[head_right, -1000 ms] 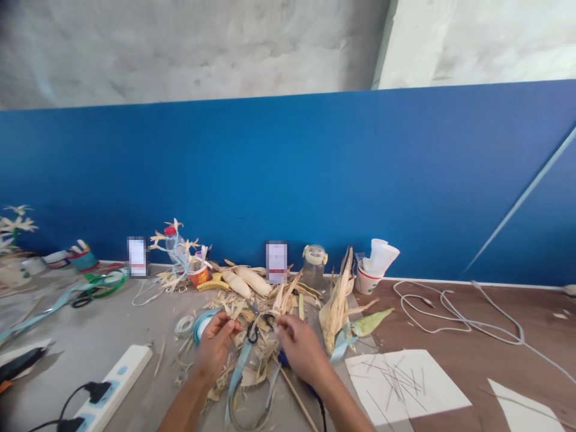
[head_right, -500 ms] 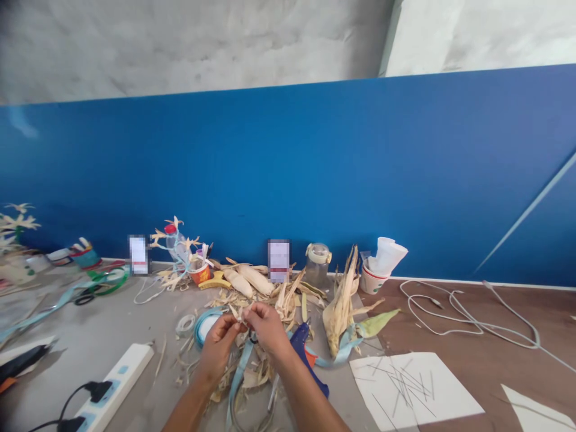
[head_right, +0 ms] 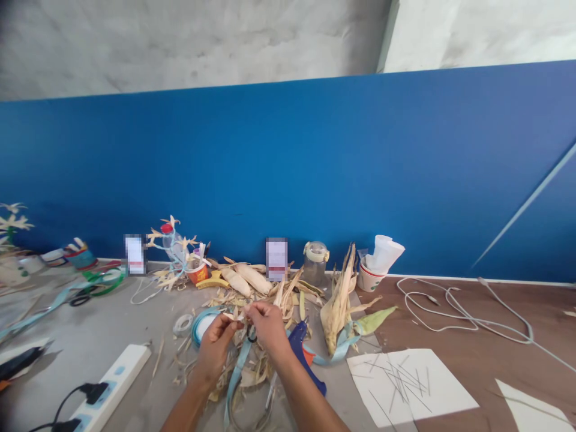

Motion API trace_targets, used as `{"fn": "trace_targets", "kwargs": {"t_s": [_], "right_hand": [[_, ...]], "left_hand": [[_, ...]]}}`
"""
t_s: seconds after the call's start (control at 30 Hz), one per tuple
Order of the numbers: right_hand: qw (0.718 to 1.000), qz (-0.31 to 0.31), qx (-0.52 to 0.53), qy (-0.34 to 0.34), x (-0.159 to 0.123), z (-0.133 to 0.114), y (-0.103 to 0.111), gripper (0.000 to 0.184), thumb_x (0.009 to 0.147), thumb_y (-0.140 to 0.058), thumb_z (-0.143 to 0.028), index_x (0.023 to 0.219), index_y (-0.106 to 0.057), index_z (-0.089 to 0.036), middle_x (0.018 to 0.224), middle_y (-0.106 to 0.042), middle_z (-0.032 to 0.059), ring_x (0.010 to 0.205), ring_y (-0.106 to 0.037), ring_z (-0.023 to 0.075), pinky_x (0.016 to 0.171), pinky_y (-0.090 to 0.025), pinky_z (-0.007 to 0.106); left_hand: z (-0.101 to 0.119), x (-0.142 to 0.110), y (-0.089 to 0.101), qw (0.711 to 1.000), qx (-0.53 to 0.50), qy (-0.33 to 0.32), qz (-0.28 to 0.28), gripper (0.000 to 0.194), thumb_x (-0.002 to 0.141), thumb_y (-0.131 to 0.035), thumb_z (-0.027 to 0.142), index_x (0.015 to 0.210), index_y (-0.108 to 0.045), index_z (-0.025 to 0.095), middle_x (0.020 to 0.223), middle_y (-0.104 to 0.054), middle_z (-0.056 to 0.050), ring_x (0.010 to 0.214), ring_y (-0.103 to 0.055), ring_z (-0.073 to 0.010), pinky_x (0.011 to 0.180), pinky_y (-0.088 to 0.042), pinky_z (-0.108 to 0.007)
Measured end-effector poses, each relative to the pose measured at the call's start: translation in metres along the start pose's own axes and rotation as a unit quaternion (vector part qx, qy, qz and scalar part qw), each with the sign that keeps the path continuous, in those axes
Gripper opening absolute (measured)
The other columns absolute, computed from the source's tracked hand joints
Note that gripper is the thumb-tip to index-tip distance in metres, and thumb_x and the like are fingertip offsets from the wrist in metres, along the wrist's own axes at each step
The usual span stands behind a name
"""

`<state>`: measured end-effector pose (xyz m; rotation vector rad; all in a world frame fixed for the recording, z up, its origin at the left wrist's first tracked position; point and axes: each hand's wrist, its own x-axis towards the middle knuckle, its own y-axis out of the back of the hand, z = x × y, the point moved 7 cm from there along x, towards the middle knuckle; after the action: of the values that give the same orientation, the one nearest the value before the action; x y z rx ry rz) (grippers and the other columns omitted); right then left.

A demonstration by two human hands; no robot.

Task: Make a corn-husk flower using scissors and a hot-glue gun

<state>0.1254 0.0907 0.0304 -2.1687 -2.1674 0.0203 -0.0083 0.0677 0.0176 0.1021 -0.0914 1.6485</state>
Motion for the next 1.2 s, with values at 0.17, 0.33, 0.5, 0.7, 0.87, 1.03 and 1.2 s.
{"fn": "trace_targets", "kwargs": {"t_s": [0.17,0.33,0.5,0.7,0.87,1.03,1.2], "right_hand": [[1.000,-0.010,-0.017,-0.004,-0.0027,-0.0034,-0.0026,0.027,0.068,-0.054,-0.034,0.048,-0.052,-0.017,0.045,-0.038,-0.0060,0.046,-0.031,0.0083,0.048,-0.024,0.022],[1.000,-0.012,-0.017,-0.007,-0.0028,-0.0033,-0.0023,0.027,0.068,-0.053,-0.036,0.050,-0.053,-0.016,0.046,-0.039,-0.0059,0.046,-0.032,0.0083,0.047,-0.025,0.022],[1.000,-0.008,-0.013,-0.007,-0.0032,-0.0028,-0.0023,0.026,0.069,-0.054,-0.036,0.051,-0.054,-0.016,0.046,-0.040,-0.0059,0.047,-0.033,0.0080,0.048,-0.026,0.021],[1.000,-0.009,0.001,-0.014,-0.0038,-0.0016,-0.0045,0.026,0.067,-0.055,-0.036,0.051,-0.056,-0.016,0.045,-0.042,-0.0056,0.045,-0.034,0.0079,0.046,-0.027,0.021],[1.000,-0.003,0.025,-0.017,-0.0042,-0.0016,-0.0069,0.026,0.067,-0.055,-0.037,0.054,-0.059,-0.016,0.046,-0.046,-0.0043,0.045,-0.038,0.0087,0.047,-0.031,0.020],[0.999,-0.012,0.045,-0.019,-0.0039,-0.0012,-0.0094,0.027,0.065,-0.056,-0.040,0.056,-0.061,-0.015,0.050,-0.052,-0.0022,0.047,-0.043,0.0102,0.049,-0.036,0.021],[0.999,-0.014,0.046,-0.012,-0.0037,-0.0017,-0.0087,0.027,0.066,-0.056,-0.039,0.054,-0.061,-0.015,0.049,-0.051,-0.0027,0.048,-0.042,0.0098,0.050,-0.035,0.021]], "left_hand": [[-0.0011,0.0004,-0.0018,1.000,0.000,0.002,-0.018,0.019,0.070,-0.060,0.035,0.069,-0.058,0.017,0.066,-0.062,-0.001,0.068,-0.057,-0.0171,0.065,-0.043,-0.027],[-0.0038,0.0006,-0.0016,1.000,-0.003,-0.007,-0.023,0.018,0.072,-0.060,0.035,0.071,-0.059,0.017,0.068,-0.063,-0.001,0.069,-0.057,-0.0171,0.067,-0.043,-0.027],[-0.0057,0.0006,-0.0012,1.000,-0.012,-0.007,-0.021,0.018,0.071,-0.062,0.035,0.072,-0.059,0.017,0.067,-0.063,-0.001,0.068,-0.057,-0.0172,0.067,-0.043,-0.027],[-0.0064,0.0011,-0.0023,0.999,-0.024,0.002,-0.024,0.018,0.072,-0.062,0.035,0.072,-0.058,0.017,0.068,-0.063,-0.001,0.070,-0.057,-0.0172,0.068,-0.043,-0.027],[-0.0056,0.0009,-0.0040,0.999,-0.027,-0.002,-0.030,0.018,0.072,-0.061,0.035,0.074,-0.060,0.017,0.070,-0.064,-0.001,0.072,-0.058,-0.0183,0.070,-0.043,-0.028],[-0.0054,0.0009,-0.0033,0.999,-0.031,-0.005,-0.028,0.020,0.072,-0.061,0.035,0.074,-0.059,0.016,0.071,-0.064,-0.003,0.071,-0.058,-0.0187,0.069,-0.044,-0.029],[-0.0055,0.0007,-0.0035,0.999,-0.010,0.001,-0.033,0.018,0.072,-0.061,0.035,0.074,-0.060,0.016,0.070,-0.063,-0.002,0.073,-0.058,-0.0183,0.069,-0.044,-0.028]]}}
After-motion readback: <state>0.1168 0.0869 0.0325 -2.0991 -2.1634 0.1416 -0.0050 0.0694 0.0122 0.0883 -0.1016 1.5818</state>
